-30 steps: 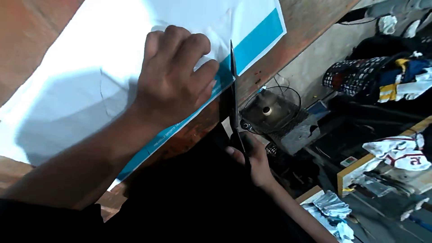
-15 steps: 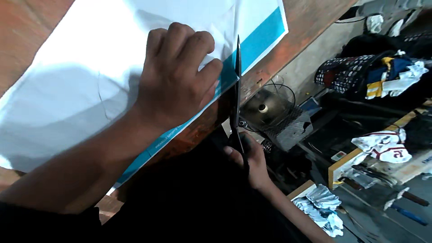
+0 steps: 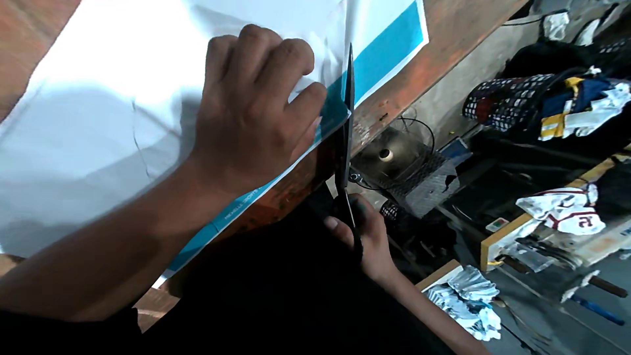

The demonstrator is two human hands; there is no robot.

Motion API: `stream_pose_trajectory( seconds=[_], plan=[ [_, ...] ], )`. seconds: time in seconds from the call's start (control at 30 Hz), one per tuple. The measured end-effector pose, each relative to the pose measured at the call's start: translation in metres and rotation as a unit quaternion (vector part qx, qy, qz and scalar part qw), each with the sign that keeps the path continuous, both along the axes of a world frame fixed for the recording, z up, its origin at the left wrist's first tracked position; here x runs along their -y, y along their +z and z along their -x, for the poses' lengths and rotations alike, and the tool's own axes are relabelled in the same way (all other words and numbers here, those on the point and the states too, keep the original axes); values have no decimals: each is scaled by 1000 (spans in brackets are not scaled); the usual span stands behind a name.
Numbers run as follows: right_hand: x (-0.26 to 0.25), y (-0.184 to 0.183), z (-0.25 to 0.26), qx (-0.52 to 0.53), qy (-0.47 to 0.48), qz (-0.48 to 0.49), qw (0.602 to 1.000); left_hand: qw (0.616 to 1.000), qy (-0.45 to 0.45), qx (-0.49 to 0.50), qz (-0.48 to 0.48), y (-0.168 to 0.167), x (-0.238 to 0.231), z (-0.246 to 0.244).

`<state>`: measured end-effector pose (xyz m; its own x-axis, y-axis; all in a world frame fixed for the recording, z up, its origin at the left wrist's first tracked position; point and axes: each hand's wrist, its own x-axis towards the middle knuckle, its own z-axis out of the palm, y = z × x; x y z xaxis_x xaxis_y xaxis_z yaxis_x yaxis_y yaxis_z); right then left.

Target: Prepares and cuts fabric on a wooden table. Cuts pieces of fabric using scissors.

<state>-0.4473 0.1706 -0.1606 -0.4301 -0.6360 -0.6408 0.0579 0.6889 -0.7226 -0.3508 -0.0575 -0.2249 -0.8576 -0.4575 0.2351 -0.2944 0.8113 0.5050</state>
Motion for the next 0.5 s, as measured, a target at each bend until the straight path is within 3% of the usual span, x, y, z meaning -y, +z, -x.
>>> stream_pose_trajectory(
  seconds=[0.5],
  plan=[
    [21, 8, 10, 9, 3, -12, 1000, 1000, -1, 0, -11, 2, 0, 0]
  ],
)
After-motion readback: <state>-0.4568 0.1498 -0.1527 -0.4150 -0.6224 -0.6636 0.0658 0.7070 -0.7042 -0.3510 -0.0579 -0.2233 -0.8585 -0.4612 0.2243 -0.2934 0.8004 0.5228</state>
